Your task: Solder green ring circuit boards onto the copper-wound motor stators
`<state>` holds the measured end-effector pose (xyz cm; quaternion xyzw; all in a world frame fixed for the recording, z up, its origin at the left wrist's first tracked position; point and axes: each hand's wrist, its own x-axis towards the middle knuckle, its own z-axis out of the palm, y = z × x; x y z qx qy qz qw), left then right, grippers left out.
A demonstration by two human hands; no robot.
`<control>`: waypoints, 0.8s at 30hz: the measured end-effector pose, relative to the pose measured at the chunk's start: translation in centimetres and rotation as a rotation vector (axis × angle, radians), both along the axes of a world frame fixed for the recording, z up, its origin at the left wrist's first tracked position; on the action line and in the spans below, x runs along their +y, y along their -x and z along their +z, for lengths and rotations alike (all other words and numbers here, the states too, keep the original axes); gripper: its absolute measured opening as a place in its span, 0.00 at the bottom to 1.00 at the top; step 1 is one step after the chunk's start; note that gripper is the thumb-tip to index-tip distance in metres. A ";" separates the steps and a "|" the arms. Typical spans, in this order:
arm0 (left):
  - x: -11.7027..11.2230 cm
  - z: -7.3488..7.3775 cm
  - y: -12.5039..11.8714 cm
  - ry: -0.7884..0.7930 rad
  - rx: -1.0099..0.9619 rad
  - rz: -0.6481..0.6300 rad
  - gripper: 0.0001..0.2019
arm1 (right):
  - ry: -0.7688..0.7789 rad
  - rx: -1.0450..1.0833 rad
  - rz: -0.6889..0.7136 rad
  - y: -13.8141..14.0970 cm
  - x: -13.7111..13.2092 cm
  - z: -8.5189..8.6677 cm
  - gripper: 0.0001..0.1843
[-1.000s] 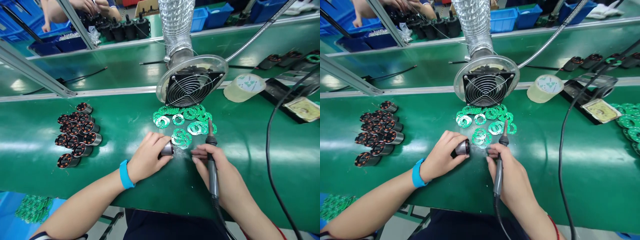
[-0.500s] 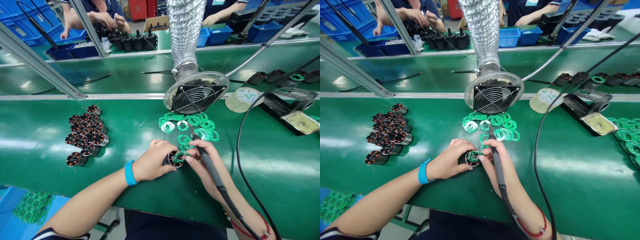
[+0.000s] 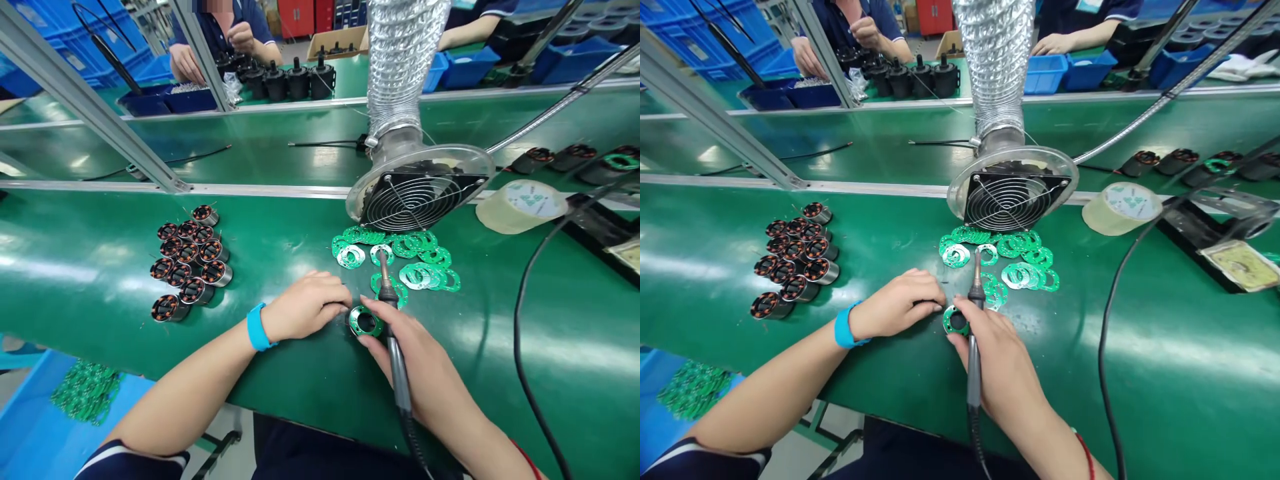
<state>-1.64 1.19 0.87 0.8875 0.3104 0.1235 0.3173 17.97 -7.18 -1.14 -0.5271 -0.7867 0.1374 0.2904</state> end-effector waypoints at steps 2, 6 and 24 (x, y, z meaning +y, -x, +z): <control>-0.2 -0.1 -0.4 0.133 -0.145 0.038 0.07 | 0.034 0.024 0.032 -0.4 0.4 -0.1 0.20; -1.0 -0.5 -1.6 0.503 -0.313 0.228 0.04 | -0.001 0.068 0.098 -0.7 0.7 -0.2 0.23; -1.0 0.4 -2.4 0.910 -0.297 0.548 0.04 | -0.177 0.402 -0.084 -0.8 -0.9 -0.3 0.19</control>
